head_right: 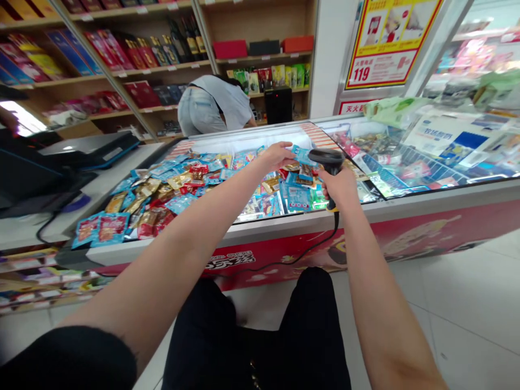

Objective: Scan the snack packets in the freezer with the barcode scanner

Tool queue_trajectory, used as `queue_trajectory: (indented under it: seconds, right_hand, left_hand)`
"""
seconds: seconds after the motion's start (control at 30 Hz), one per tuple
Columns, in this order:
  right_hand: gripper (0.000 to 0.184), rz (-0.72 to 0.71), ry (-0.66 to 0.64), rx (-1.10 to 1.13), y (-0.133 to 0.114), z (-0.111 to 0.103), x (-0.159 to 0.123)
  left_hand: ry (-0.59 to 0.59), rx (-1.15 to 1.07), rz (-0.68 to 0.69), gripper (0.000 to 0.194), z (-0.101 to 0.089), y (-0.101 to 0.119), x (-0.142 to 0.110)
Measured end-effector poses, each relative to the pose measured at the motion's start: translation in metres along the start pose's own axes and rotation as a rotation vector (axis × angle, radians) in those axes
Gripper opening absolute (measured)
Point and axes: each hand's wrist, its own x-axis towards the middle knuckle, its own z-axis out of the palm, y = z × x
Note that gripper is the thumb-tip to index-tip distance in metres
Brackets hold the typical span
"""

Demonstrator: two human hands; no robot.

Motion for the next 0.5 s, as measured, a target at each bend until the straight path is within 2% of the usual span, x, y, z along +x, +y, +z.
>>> queue_trajectory:
  seconds: [0.1,0.2,0.33,0.5]
  right_hand:
    - [0.016,0.051,0.072,0.032,0.01,-0.012,0.003]
    - [0.017,0.052,0.043,0.013,0.016,-0.012,0.001]
    - [0.016,0.062,-0.025,0.017,0.01,0.006,-0.006]
    - [0.016,0.006,-0.143,0.03,-0.009,0.052,-0.019]
  left_hand:
    - [0.069,0.174,0.078,0.066,0.027,-0.008,0.013]
    - [0.121,0.351,0.157,0.057,0.028,-0.014,0.013]
    - [0.21,0.505,0.209,0.047,-0.002,-0.018,-0.004]
    - [0.341,0.712,0.228,0.042,-0.07,-0.02,-0.034]
